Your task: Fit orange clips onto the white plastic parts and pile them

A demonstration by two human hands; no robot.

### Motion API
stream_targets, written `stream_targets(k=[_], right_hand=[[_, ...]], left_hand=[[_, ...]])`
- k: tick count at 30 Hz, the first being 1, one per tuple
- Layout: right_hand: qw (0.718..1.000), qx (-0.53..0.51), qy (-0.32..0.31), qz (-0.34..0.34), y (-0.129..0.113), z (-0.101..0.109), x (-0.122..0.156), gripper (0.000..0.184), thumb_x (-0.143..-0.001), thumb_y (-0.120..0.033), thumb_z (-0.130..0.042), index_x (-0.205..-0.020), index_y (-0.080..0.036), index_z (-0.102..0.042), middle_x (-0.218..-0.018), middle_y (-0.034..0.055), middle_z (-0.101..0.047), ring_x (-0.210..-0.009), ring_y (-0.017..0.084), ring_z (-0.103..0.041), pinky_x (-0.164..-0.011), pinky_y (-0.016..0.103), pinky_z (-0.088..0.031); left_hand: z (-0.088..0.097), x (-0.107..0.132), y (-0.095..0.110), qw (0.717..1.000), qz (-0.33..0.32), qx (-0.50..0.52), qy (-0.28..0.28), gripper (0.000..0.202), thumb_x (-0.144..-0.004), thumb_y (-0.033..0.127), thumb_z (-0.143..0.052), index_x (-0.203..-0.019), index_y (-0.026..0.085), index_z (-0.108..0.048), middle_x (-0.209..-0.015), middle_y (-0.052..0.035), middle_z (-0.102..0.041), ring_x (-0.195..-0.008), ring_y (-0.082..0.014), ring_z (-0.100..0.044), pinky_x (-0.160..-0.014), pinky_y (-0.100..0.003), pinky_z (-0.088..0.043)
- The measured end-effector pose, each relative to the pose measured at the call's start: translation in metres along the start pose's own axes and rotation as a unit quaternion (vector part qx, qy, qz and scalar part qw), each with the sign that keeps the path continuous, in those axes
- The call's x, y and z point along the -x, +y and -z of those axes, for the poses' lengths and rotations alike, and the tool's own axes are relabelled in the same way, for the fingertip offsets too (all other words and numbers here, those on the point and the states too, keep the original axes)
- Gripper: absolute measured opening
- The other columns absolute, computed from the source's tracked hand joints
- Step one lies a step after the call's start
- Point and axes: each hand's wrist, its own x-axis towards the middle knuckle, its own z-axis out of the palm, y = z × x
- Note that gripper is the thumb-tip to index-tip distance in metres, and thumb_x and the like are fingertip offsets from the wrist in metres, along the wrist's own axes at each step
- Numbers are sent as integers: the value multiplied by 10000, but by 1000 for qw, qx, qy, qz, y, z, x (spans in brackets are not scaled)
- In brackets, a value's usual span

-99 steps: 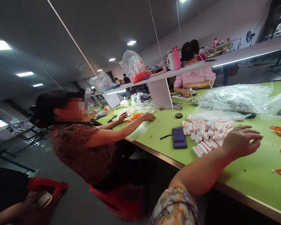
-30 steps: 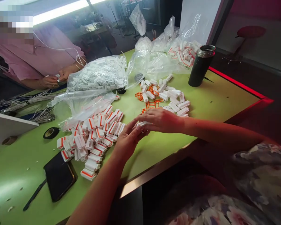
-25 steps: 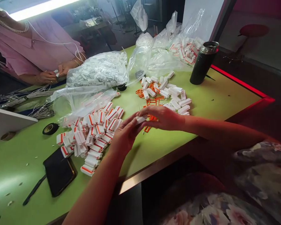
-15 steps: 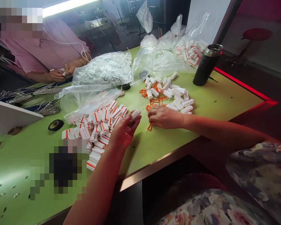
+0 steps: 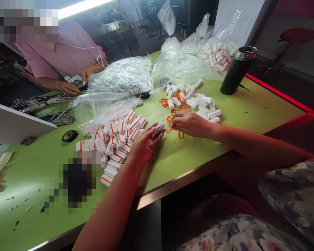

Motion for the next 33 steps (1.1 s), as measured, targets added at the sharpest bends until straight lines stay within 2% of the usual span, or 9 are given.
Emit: stream_targets(k=[3,6,12,16,19,24,28,30,33], right_hand=[[994,-74,85,0,-6,3,-1,192,-978,-238,-501,-917,-145,-657,-936,92,-648,-872,174,-595,-803,294,-458],[990,-66,121,12,-12,3,-3,187,-979,-244,-509,-898,-165,-658,-933,82,-665,-881,177,-609,-823,315,-470],[992,23,123,31,-12,-4,-4,184,-967,-228,-530,-878,-170,-680,-973,89,-688,-913,197,-614,-857,353,-465],[993,46,102,39,-12,-8,-2,170,-960,-208,-533,-907,-177,-691,-1031,96,-682,-965,207,-603,-899,376,-453],[989,79,105,63,-14,-7,-1,158,-957,-198,-537,-945,-180,-693,-1052,98,-680,-994,213,-593,-913,381,-448],[978,132,125,104,-17,-4,-1,183,-962,-169,-518,-999,-180,-697,-1072,101,-681,-1017,210,-587,-934,372,-438],[982,120,124,79,-21,-7,-1,184,-975,-219,-514,-1000,-188,-694,-1029,85,-684,-930,188,-592,-868,336,-444],[987,110,88,81,-23,-11,-1,187,-977,-234,-517,-951,-179,-694,-972,78,-685,-879,181,-584,-827,321,-437],[987,114,-9,116,-28,-20,0,170,-971,-221,-530,-945,-177,-692,-962,73,-681,-897,187,-577,-840,324,-423]], left_hand=[[-4,1,0,1000,16,7,10,233,-873,180,-588,-1075,97,-668,-1108,-131,-726,-985,-190,-717,-983,-339,-543],[-10,4,0,999,43,17,14,240,-928,216,-534,-1077,79,-663,-1103,-153,-724,-976,-199,-726,-953,-315,-559],[-15,10,-2,996,80,30,-37,295,-936,271,-538,-1103,64,-667,-1137,-172,-719,-1071,-240,-699,-977,-314,-546],[-13,11,-5,995,58,17,-79,298,-847,192,-641,-1123,90,-684,-1122,-144,-734,-1122,-245,-676,-1078,-360,-472],[-13,10,-8,995,50,18,-82,316,-801,94,-619,-1109,95,-693,-1098,-129,-746,-1096,-231,-689,-1106,-372,-443],[-16,9,-7,996,64,33,-49,365,-773,26,-525,-1101,76,-678,-1030,-127,-761,-1006,-196,-723,-1062,-329,-481],[-12,4,4,997,37,60,23,390,-773,15,-507,-1134,61,-646,-1048,-127,-756,-974,-181,-731,-986,-277,-535],[-7,1,11,995,4,81,56,425,-773,20,-502,-1179,65,-622,-1105,-130,-743,-1027,-189,-716,-965,-265,-548],[-2,-2,18,992,-16,101,75,461,-775,26,-494,-1221,68,-599,-1170,-135,-721,-1097,-198,-687,-949,-251,-557]])
